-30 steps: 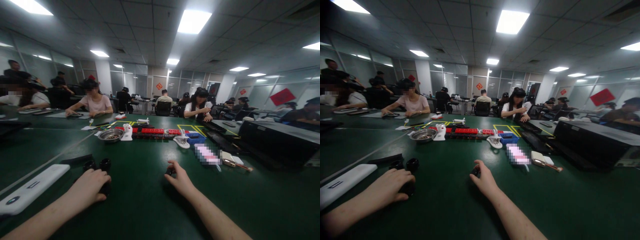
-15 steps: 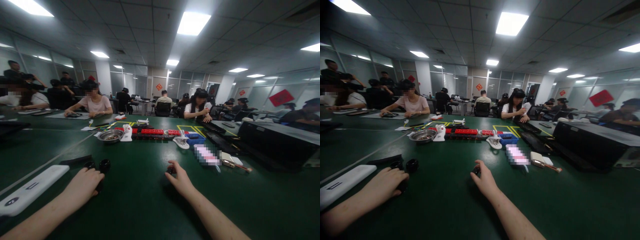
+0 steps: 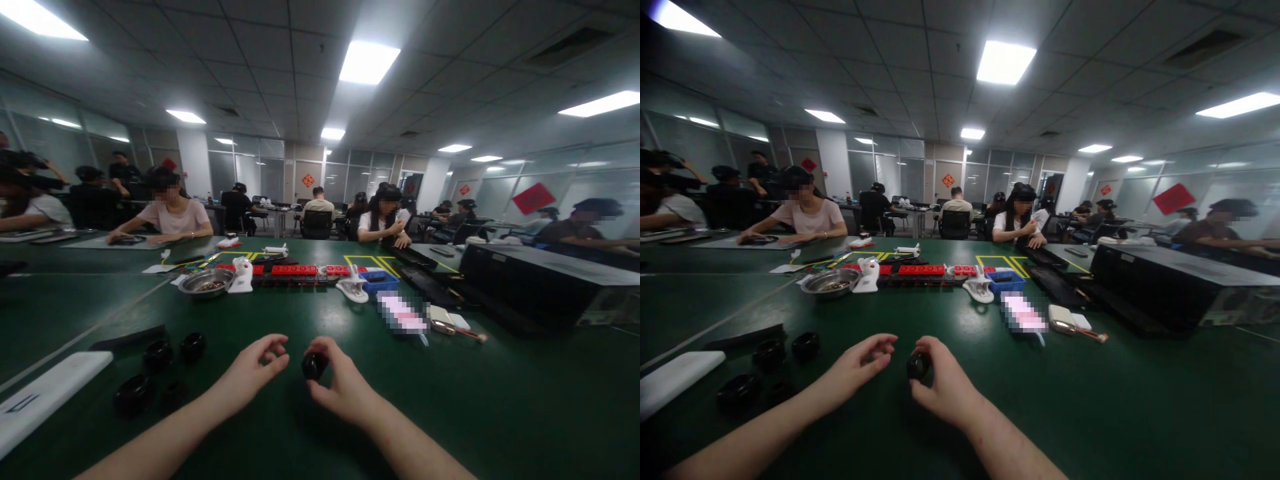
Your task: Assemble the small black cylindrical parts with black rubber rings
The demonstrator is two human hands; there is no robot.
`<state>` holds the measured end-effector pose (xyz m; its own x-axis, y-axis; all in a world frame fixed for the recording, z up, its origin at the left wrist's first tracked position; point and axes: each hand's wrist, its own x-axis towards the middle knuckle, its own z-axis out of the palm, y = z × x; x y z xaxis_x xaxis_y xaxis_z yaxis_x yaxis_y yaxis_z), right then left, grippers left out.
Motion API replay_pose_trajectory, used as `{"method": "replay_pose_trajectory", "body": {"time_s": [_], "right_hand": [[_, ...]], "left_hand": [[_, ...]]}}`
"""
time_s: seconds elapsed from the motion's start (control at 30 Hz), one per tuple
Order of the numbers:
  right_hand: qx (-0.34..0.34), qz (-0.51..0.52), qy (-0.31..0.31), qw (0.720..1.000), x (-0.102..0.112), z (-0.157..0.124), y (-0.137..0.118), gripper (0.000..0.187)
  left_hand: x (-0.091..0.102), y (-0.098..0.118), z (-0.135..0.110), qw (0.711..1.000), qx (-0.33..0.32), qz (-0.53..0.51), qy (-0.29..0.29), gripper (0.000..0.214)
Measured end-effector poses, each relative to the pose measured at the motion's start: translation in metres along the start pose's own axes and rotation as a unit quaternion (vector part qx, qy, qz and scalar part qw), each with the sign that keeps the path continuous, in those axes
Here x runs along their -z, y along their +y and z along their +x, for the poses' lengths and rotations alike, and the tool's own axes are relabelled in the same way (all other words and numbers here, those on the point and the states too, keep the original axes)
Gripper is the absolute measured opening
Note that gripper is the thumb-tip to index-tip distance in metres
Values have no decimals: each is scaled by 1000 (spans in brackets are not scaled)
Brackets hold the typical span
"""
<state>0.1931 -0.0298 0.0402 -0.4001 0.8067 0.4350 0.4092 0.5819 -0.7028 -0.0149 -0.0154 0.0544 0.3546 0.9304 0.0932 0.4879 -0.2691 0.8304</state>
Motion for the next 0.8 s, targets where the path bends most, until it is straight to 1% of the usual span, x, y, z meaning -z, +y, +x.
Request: {"method": "replay_pose_trajectory", "body": {"time_s": [0.03,0.1,0.13,0.2,0.33,0.4,0.47,0.53,0.57,0.6,0.63,0.67,0.7,0.73,0.8], "right_hand": [[-1,-4,-10,1000,1,-1,-3,43],[1,-16,-37,999,3,-1,-7,35],[8,-22,-52,998,4,-1,-8,35],[33,-27,-78,996,6,-1,-11,38],[66,-13,-107,992,7,-2,-17,38],[67,-9,-118,991,7,-3,-21,41],[63,-6,-118,991,8,-5,-24,49],[51,-7,-103,993,10,-5,-23,56],[43,-12,-94,995,12,-4,-21,56],[34,-19,-84,996,15,-3,-18,53],[25,-28,-74,997,17,-2,-15,50],[16,-38,-63,997,18,-1,-11,48],[10,-47,-53,997,19,0,-7,45],[5,-55,-45,997,19,0,-4,42],[-2,-70,-38,997,18,1,0,39]], "left_hand": [[-9,-6,6,997,4,-66,-29,57],[-22,-15,13,980,-8,-172,-102,62],[-27,-19,15,968,-13,-210,-136,62],[-32,-22,16,950,-7,-256,-180,60],[-35,-24,17,930,34,-280,-237,60],[-32,-22,16,920,24,-277,-275,59],[-23,-16,12,926,7,-240,-293,57],[-4,-7,4,954,6,-138,-266,50],[9,-3,-1,970,18,-61,-236,45],[23,-1,-6,983,22,35,-181,41],[39,-1,-11,983,22,129,-125,39],[55,-3,-17,976,24,205,-74,40],[72,-9,-23,963,35,265,-37,41],[87,-17,-28,948,46,314,-16,41],[112,-39,-38,921,43,388,16,37]]}}
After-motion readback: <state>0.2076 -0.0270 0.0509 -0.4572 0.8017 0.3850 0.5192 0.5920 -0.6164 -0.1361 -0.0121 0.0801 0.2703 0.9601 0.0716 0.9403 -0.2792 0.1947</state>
